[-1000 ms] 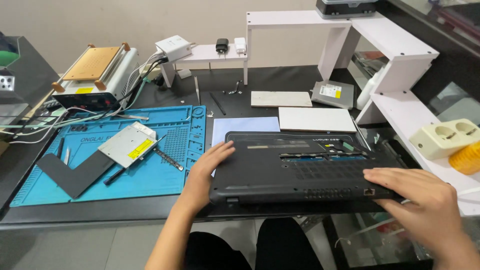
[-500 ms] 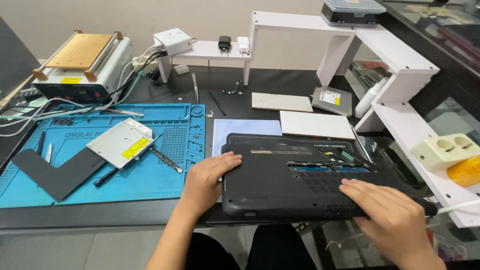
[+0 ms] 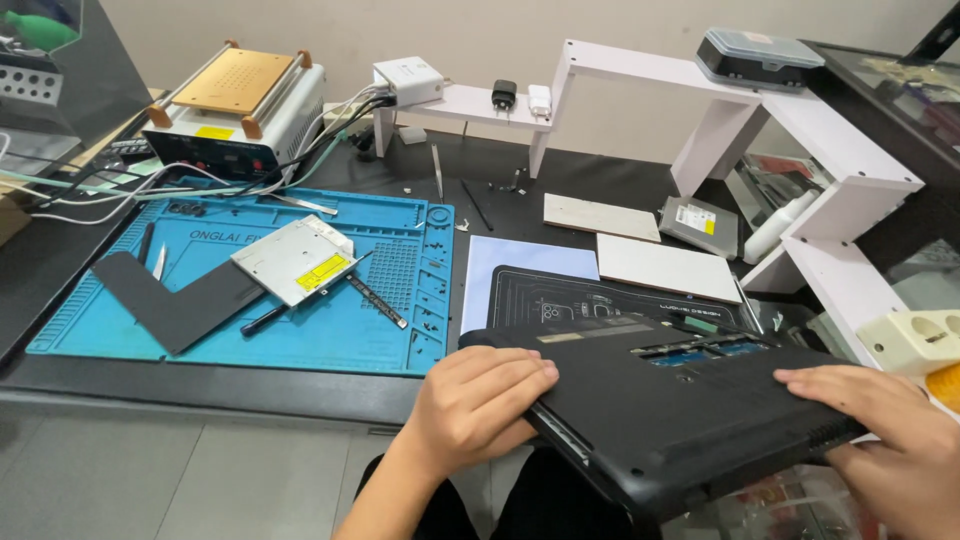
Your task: The person works on a disassembled laptop at a repair bench, handling the exposed motherboard and internal components, then aligns the bottom cover onto the chassis and presses along its edges to seat it. They reattach a side component near the optical drive bay and continue pressing the cover into place.
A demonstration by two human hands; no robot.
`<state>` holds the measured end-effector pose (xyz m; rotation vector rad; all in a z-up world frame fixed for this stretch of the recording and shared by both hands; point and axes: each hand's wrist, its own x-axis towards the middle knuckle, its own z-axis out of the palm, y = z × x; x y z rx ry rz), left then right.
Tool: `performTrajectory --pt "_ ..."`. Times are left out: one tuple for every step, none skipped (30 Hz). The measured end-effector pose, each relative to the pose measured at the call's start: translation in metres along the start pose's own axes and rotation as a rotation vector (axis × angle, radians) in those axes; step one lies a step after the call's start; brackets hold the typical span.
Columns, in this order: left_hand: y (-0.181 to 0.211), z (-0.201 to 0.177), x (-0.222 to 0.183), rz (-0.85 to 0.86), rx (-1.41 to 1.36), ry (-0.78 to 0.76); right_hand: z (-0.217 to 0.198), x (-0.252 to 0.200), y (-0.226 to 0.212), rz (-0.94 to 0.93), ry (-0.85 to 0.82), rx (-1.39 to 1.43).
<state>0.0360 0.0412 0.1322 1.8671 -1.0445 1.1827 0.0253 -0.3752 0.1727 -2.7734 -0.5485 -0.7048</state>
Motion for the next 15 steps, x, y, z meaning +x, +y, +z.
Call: performTrajectory --pt "0.002 -0.001 0.0 0.005 -0.01 -0.008 0.002 -0.001 0.007 -0.032 -0.047 0.006" --pt "0.003 -0.002 0.0 0.011 -0.022 -0.017 0.003 -0.002 0.014 -0.061 -0.093 0.011" --pt "0.004 -0.002 -0.001 0.01 -0.02 -0.016 0.005 -0.004 0.015 -0.063 -0.093 0.011" --pt "0.005 -0.002 -0.002 0.007 -0.028 -0.018 0.006 -0.005 0.015 -0.074 -0.051 0.047" --pt "0.006 -0.002 -0.003 0.003 -0.035 -0.021 0.008 -0.007 0.016 -0.085 -0.01 0.082" --pt "0.006 -0.001 -0.004 0.003 -0.035 -0.02 0.007 -0.007 0.017 -0.085 -0.01 0.081" --pt "0.006 0.001 -0.005 -0.004 -0.036 0.002 0.007 -0.007 0.017 -0.079 -0.018 0.073" --pt "0.007 0.002 -0.006 -0.012 -0.037 0.023 0.007 -0.007 0.018 -0.072 -0.028 0.065" --pt "0.007 0.004 -0.009 -0.013 -0.037 0.023 0.005 -0.005 0.016 -0.072 -0.029 0.065" --pt "0.007 0.007 -0.012 -0.003 -0.037 0.067 0.003 -0.004 0.015 -0.041 -0.062 0.049" --pt "0.006 0.009 -0.014 0.007 -0.037 0.111 0.002 -0.002 0.014 -0.011 -0.095 0.033" --pt "0.007 0.01 -0.016 0.007 -0.038 0.111 0.001 -0.001 0.011 -0.01 -0.095 0.032" --pt "0.008 0.011 -0.017 0.012 -0.047 0.147 0.0 0.0 0.008 -0.004 -0.093 0.03" --pt "0.009 0.013 -0.019 0.017 -0.056 0.183 -0.001 0.001 0.005 0.0 -0.091 0.027" --pt "0.009 0.015 -0.022 0.017 -0.056 0.184 0.0 0.002 0.003 0.0 -0.091 0.026"
